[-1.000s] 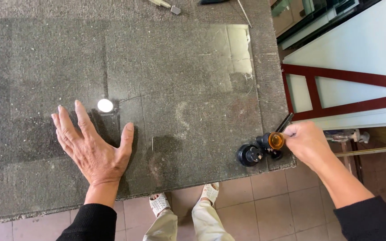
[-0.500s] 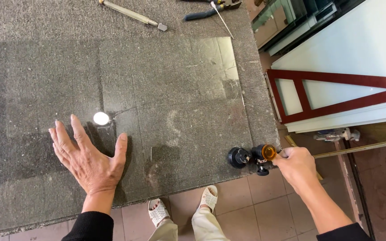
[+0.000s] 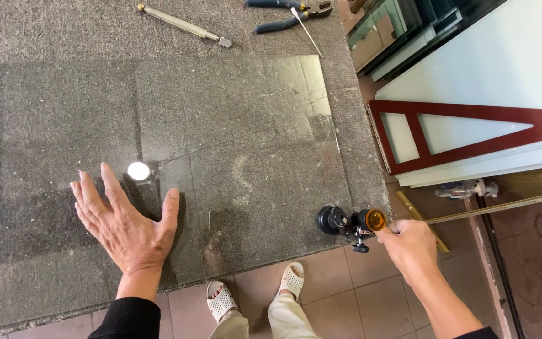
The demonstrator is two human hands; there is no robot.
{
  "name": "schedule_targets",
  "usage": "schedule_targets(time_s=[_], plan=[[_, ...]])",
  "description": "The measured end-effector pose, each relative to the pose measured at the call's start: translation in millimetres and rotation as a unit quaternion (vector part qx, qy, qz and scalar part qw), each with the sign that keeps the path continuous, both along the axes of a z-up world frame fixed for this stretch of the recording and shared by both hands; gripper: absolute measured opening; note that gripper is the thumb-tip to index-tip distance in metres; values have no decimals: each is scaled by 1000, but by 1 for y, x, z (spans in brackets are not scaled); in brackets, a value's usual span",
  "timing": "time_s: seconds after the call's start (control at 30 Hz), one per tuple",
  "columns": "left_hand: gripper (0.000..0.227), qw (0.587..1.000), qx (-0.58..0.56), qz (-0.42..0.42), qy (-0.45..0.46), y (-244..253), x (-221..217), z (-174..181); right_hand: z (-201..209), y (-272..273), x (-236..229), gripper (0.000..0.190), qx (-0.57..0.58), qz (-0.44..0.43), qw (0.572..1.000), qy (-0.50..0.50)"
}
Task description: Cutting a circular shape out of a glass pane using specialized glass cutting tools
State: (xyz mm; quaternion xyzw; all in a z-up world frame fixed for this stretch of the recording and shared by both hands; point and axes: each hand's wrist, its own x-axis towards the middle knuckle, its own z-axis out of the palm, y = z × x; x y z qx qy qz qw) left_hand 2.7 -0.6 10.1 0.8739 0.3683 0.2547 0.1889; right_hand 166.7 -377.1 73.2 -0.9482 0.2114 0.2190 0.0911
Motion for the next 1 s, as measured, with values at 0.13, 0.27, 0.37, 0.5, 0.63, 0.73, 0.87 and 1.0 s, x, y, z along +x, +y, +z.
schedule_targets(time_s=[0.13,0.27,0.37,0.5,0.63,0.73,0.87,1.0], plan=[[104,1000,-3,-2,-3,0,-1,-1,2,2,-6,37,-7,-9,1000,9],[104,1000,-3,0,-1,0,-1,-1,4,5,-12,43,6,-27,1000,6],[103,1000,-8,0,-1,-1,-1,-1,2,3,-17,41,9,-31,999,-4],[104,1000,-8,2,-1,-1,-1,-1,-5,0,-21,36,-6,-27,1000,-8],[105,1000,-17,4,2,-3,0,-5,7,-11,-18,54,-25,20,999,-16],[102,999,39,-19,-4,-16,2,-6,15,-11,-11,18,37,126,972,-193],[95,978,-33,-207,11,-123,8,10,19,-6,-10,33,118,493,843,-180],[24,975,111,-103,-163,-214,96,-60,-49,13,65,18,182,636,749,40]])
